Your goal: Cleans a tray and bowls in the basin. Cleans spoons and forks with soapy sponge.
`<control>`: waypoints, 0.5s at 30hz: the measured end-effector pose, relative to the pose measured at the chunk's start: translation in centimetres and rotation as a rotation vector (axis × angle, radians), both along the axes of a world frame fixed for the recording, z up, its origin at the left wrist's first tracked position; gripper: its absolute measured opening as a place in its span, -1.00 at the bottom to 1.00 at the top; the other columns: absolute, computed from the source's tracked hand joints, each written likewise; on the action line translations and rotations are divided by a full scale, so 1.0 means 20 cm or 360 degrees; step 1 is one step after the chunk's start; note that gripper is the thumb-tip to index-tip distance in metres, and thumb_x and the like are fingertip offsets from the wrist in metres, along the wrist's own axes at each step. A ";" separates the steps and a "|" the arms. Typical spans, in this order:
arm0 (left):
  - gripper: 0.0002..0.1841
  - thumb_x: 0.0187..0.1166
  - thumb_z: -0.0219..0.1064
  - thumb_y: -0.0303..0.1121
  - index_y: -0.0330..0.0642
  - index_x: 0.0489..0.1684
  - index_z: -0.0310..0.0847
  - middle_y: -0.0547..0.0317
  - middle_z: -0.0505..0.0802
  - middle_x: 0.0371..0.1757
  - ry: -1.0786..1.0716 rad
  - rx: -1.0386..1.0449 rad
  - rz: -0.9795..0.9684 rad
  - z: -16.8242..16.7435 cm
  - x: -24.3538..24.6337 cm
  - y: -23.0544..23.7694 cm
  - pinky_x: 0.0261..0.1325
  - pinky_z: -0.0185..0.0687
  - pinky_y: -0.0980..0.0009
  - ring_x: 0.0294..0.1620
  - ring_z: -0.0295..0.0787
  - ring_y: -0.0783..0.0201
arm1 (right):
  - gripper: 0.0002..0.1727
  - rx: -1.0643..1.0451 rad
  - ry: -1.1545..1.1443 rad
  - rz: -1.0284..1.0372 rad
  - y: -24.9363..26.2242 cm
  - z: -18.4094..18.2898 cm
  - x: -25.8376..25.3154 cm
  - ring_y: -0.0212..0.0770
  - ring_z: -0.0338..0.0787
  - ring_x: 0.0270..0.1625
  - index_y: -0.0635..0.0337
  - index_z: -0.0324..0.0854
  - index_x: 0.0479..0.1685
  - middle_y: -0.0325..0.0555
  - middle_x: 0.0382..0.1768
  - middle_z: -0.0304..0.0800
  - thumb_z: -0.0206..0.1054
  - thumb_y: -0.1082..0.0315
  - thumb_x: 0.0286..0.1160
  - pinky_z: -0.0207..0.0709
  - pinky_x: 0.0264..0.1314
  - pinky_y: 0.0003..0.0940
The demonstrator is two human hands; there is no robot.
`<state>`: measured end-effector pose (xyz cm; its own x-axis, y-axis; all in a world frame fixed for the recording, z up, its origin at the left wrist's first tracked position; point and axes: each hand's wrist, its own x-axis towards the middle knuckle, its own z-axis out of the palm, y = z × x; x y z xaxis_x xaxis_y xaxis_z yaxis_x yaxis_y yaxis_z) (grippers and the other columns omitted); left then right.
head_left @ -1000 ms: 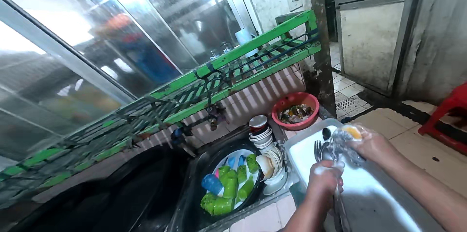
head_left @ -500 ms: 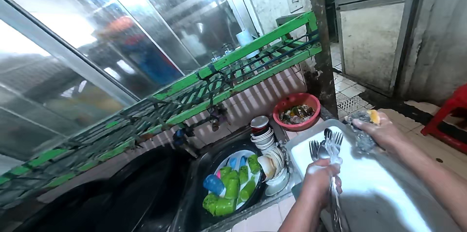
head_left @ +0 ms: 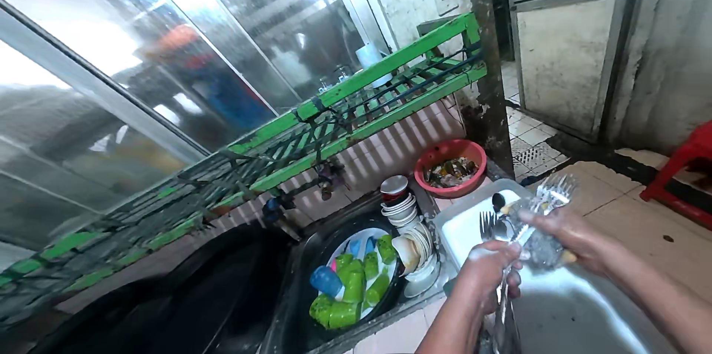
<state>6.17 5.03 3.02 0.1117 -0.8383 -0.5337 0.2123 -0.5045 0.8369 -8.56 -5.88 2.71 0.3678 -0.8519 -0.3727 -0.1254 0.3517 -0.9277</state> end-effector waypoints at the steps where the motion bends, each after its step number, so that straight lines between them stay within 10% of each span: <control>1: -0.78 0.83 0.16 -0.31 -0.25 0.19 0.53 0.23 0.63 -0.39 -0.0015 -0.0002 -0.0016 0.01 0.00 0.00 -0.57 0.52 0.56 -0.65 0.49 0.44 | -0.57 -0.0004 0.0004 0.0029 0.02 0.01 0.02 -0.13 0.84 -0.18 0.40 0.58 0.17 0.10 -0.19 0.81 0.40 0.17 0.63 0.74 -0.03 -0.16; 9: -0.83 0.79 0.19 -0.35 -0.27 -0.02 0.63 0.26 0.65 -0.45 -0.0119 -0.0059 -0.0045 0.03 -0.01 0.06 -0.58 0.49 0.57 -0.67 0.48 0.46 | -0.43 -0.0175 -0.0089 -0.0313 -0.12 -0.01 -0.12 0.02 0.79 -0.07 0.12 0.45 0.54 0.16 0.01 0.77 0.44 0.15 0.58 0.66 0.00 0.08; 15: -0.80 0.82 0.16 -0.31 -0.27 0.10 0.56 0.26 0.59 -0.48 -0.0134 -0.0065 0.0006 0.02 0.00 0.01 -0.58 0.51 0.56 -0.67 0.47 0.45 | -0.53 -0.0005 0.0012 0.0203 0.06 0.00 0.04 -0.14 0.86 -0.12 0.34 0.51 0.30 0.08 -0.11 0.82 0.42 0.18 0.61 0.77 0.02 -0.18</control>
